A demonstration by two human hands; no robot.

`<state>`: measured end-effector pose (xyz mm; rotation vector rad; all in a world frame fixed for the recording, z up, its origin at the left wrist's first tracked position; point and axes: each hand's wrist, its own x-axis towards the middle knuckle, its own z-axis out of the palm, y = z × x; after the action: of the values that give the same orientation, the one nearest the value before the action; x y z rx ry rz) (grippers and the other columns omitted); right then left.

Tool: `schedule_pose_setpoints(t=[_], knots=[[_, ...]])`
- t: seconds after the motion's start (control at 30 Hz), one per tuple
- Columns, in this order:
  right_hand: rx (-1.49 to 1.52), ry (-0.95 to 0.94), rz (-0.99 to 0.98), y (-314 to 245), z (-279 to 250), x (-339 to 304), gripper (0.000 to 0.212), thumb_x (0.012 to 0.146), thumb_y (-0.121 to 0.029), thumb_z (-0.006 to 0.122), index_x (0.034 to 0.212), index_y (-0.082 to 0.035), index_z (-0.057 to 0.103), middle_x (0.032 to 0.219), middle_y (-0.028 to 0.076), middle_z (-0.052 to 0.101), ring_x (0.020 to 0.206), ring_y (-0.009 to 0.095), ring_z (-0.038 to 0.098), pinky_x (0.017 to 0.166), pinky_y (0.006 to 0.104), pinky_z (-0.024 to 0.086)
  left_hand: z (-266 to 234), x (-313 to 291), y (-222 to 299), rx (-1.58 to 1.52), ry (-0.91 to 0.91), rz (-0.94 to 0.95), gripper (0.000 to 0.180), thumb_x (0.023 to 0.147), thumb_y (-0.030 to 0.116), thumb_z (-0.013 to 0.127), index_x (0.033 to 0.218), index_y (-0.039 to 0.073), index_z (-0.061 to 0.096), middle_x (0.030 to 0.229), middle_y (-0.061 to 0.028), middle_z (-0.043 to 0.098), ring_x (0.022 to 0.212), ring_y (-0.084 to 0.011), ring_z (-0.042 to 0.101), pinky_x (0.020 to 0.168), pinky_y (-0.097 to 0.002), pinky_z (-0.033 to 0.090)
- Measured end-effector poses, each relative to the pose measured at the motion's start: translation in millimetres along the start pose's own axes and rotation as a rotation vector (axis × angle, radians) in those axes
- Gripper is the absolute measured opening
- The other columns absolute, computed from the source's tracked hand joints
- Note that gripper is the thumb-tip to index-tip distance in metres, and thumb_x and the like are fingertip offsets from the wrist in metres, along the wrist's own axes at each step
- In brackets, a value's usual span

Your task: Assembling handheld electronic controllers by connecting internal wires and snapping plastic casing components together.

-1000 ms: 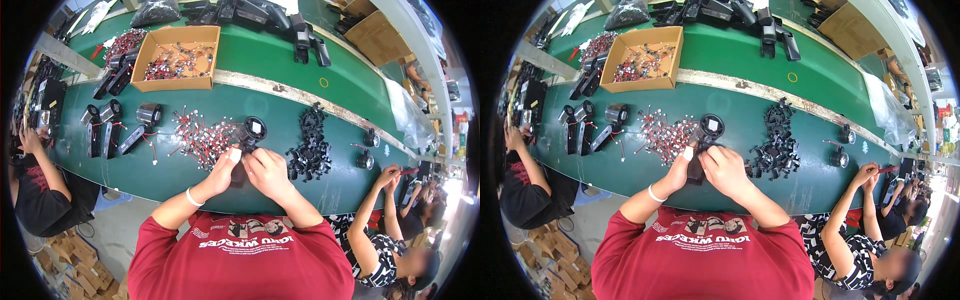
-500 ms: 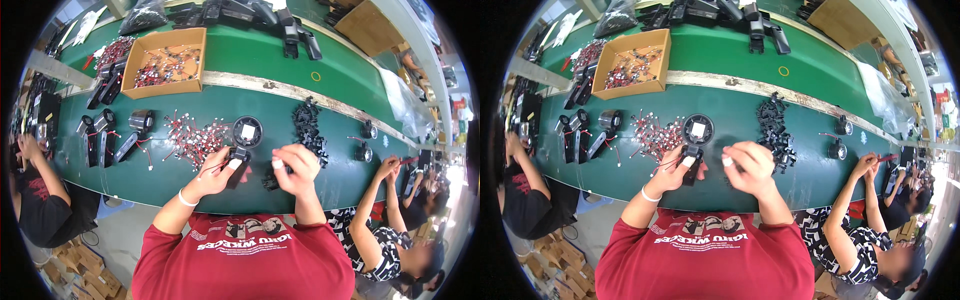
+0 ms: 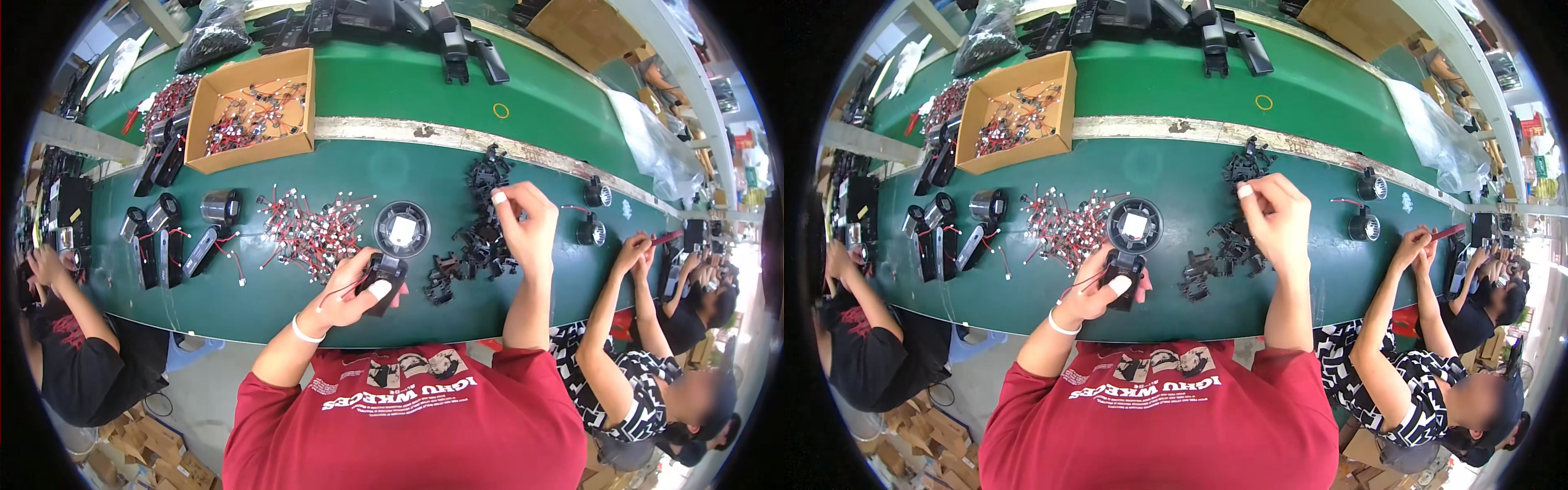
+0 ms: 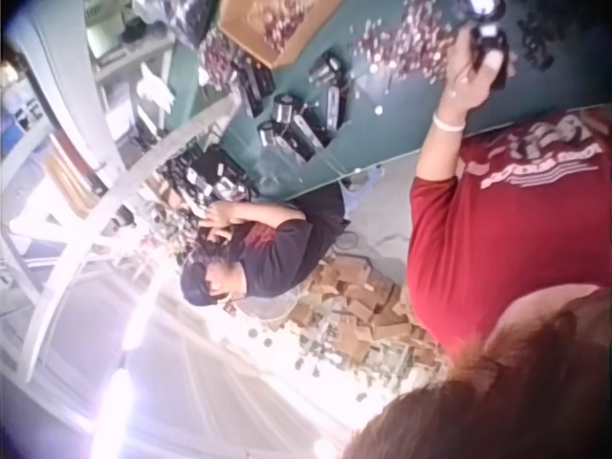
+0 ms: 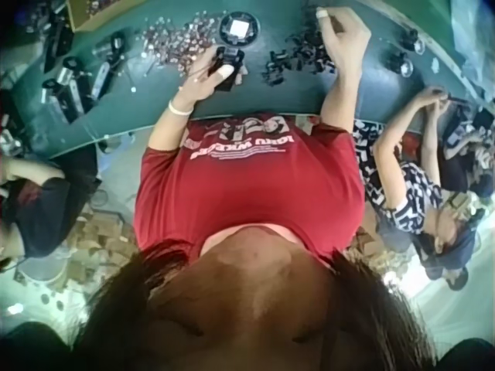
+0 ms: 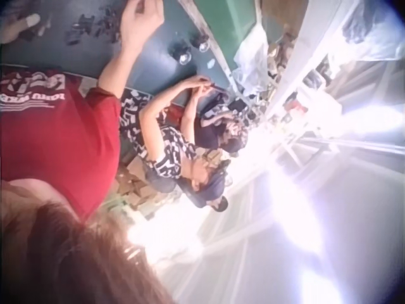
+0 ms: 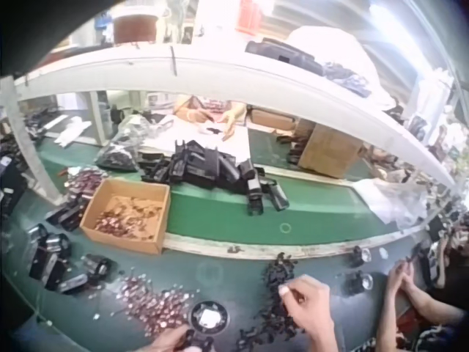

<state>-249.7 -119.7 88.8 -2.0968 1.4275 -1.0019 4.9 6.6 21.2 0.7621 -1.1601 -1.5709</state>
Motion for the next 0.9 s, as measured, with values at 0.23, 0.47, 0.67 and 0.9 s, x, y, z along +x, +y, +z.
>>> schedule_pose_setpoints(t=[0.23, 0.47, 0.67, 0.9], knots=[[0.142, -0.171, -0.09, -24, 21, -16, 0.004, 0.084, -0.003, 0.069, 0.086, 0.001, 0.07, 0.078, 0.007, 0.063, 0.056, 0.011, 0.06, 0.051, 0.024, 0.048, -3, -1, 1, -0.008, -0.008, 0.012, 0.027, 0.086, 0.013, 0.053, 0.109, -0.002, 0.052, 0.089, -0.012, 0.07, 0.071, -0.0156, 0.068, 0.061, -0.0283, 0.053], [0.171, -0.245, -0.246, -32, 31, -24, 0.004, 0.08, -0.003, 0.071, 0.082, -0.003, 0.068, 0.076, 0.006, 0.063, 0.056, 0.017, 0.06, 0.05, 0.0282, 0.048, -1, -1, 2, 0.018, -0.021, 0.005, 0.028, 0.088, 0.01, 0.049, 0.113, -0.003, 0.05, 0.092, -0.0132, 0.07, 0.072, -0.016, 0.068, 0.063, -0.0288, 0.054], [0.155, -0.014, -0.569, -44, 41, -34, 0.018, 0.064, -0.003, 0.075, 0.078, -0.003, 0.065, 0.073, 0.006, 0.059, 0.057, 0.021, 0.056, 0.049, 0.0306, 0.045, 0, -2, -4, -0.03, 0.003, -0.07, 0.027, 0.093, 0.011, 0.047, 0.116, -0.003, 0.048, 0.092, -0.0143, 0.067, 0.074, -0.0176, 0.067, 0.066, -0.0307, 0.054], [0.22, -0.06, -0.618, -58, 63, -55, 0.018, 0.064, -0.002, 0.076, 0.079, -0.001, 0.066, 0.075, 0.006, 0.058, 0.055, 0.021, 0.055, 0.048, 0.0313, 0.044, 2, -2, 0, 0.121, 0.111, -0.041, 0.031, 0.095, 0.01, 0.048, 0.123, -0.003, 0.05, 0.103, -0.0127, 0.064, 0.086, -0.0221, 0.065, 0.081, -0.0348, 0.052]])
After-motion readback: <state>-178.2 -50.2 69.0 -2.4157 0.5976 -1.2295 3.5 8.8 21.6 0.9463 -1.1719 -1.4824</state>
